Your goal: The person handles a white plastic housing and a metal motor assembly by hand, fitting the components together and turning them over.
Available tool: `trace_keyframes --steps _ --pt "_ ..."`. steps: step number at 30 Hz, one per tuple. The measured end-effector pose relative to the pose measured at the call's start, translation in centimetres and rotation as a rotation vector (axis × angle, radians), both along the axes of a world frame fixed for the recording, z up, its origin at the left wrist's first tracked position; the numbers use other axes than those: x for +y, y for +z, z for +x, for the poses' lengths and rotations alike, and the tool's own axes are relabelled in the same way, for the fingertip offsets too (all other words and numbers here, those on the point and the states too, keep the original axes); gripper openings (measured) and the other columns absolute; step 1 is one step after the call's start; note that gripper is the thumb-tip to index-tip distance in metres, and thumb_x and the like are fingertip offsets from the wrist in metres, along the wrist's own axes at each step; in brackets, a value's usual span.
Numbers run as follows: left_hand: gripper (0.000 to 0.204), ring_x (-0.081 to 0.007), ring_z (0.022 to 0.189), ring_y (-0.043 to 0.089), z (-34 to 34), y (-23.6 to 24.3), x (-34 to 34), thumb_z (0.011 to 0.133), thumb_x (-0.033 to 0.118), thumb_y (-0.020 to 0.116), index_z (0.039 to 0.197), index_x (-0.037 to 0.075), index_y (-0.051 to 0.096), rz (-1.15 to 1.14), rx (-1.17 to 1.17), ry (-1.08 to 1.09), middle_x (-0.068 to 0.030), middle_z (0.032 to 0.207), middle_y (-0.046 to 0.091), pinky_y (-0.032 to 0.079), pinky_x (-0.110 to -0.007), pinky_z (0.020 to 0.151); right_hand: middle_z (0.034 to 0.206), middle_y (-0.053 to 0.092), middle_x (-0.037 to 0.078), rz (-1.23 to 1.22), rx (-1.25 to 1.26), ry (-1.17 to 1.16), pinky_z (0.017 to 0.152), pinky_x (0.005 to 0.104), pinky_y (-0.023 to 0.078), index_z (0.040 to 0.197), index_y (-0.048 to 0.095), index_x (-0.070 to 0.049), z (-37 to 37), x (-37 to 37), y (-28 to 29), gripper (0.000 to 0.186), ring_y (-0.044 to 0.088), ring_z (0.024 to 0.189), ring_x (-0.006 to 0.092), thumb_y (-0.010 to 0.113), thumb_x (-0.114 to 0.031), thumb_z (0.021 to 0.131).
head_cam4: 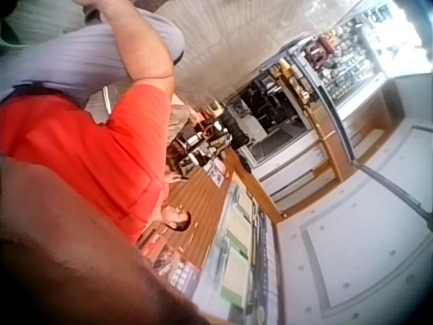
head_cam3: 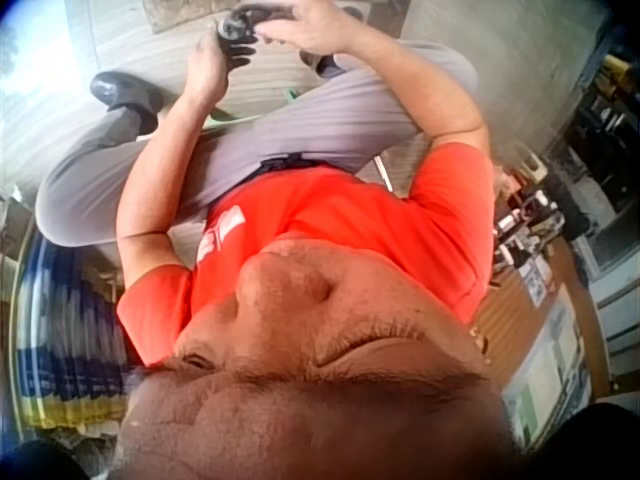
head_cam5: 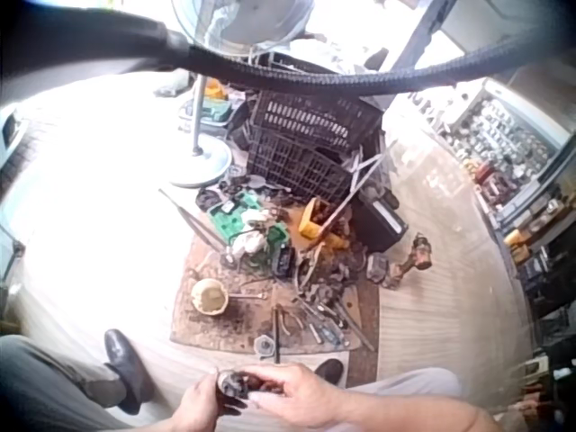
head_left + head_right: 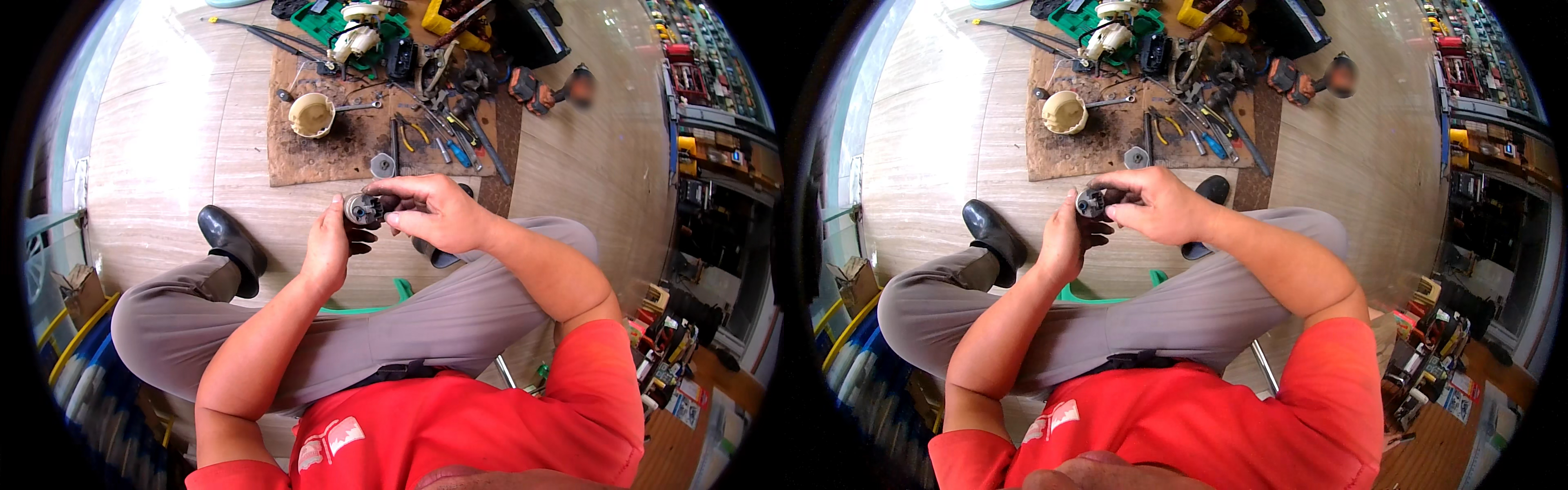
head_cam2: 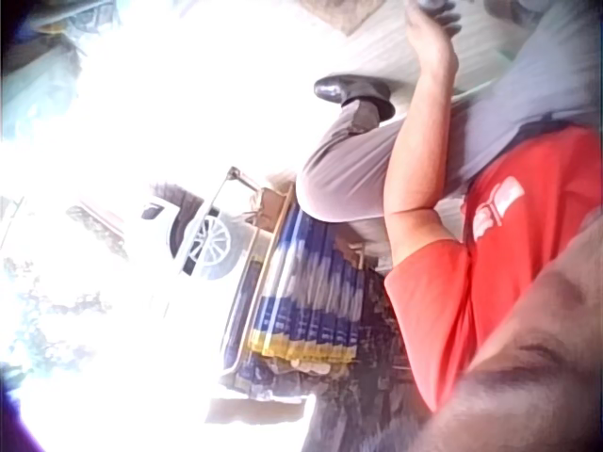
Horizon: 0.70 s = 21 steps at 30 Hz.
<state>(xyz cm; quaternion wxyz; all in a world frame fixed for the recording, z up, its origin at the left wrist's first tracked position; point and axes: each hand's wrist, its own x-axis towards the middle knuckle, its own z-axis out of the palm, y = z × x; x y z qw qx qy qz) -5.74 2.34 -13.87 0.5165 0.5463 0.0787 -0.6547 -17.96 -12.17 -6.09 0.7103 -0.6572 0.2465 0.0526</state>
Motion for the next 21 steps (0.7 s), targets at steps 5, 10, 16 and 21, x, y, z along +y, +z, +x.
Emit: trace_keyframes --steps 5,10,16,21 --pt "0.050 -0.0196 0.072 0.064 -0.17 -0.43 0.24 0.105 0.043 0.029 0.103 0.004 0.060 -0.026 -0.015 -0.021 -0.0121 0.090 0.069 0.051 -0.033 0.063 0.094 0.066 0.004 0.011 0.077 0.014 0.068 0.0244 0.051 0.128 0.059 0.000 0.03 -0.11 0.62 0.035 0.061 0.078 0.0078 0.056 -0.007 0.094" --pt "0.050 -0.0195 0.072 0.064 -0.33 -0.39 0.21 0.105 0.043 0.029 0.103 0.003 0.059 -0.026 -0.030 -0.027 -0.0126 0.090 0.069 0.051 -0.033 0.064 0.091 0.065 0.004 0.004 0.117 -0.010 0.067 0.0247 0.051 0.127 0.059 0.001 -0.15 0.02 0.44 0.034 0.060 0.076 0.0079 0.053 -0.006 0.095" --pt "0.050 -0.0196 0.074 0.064 -0.14 -0.09 0.30 0.105 0.044 0.029 0.104 0.003 0.059 -0.028 -0.012 -0.035 -0.0131 0.086 0.068 0.051 -0.033 0.064 0.093 0.063 0.003 0.019 0.065 -0.006 0.070 0.0247 0.051 0.129 0.058 -0.001 -0.11 0.02 0.62 0.038 0.061 0.080 0.0080 0.055 -0.001 0.092" --pt "0.053 -0.0203 0.071 0.065 0.07 -0.19 0.50 0.104 0.048 0.031 0.103 0.003 0.060 0.012 -0.015 -0.059 -0.0125 0.083 0.067 0.051 -0.033 0.062 0.094 0.064 0.002 -0.259 -0.050 0.062 0.075 0.0244 0.050 0.129 0.058 -0.002 0.30 0.29 0.02 0.042 0.059 0.084 0.0072 0.066 -0.001 0.088"
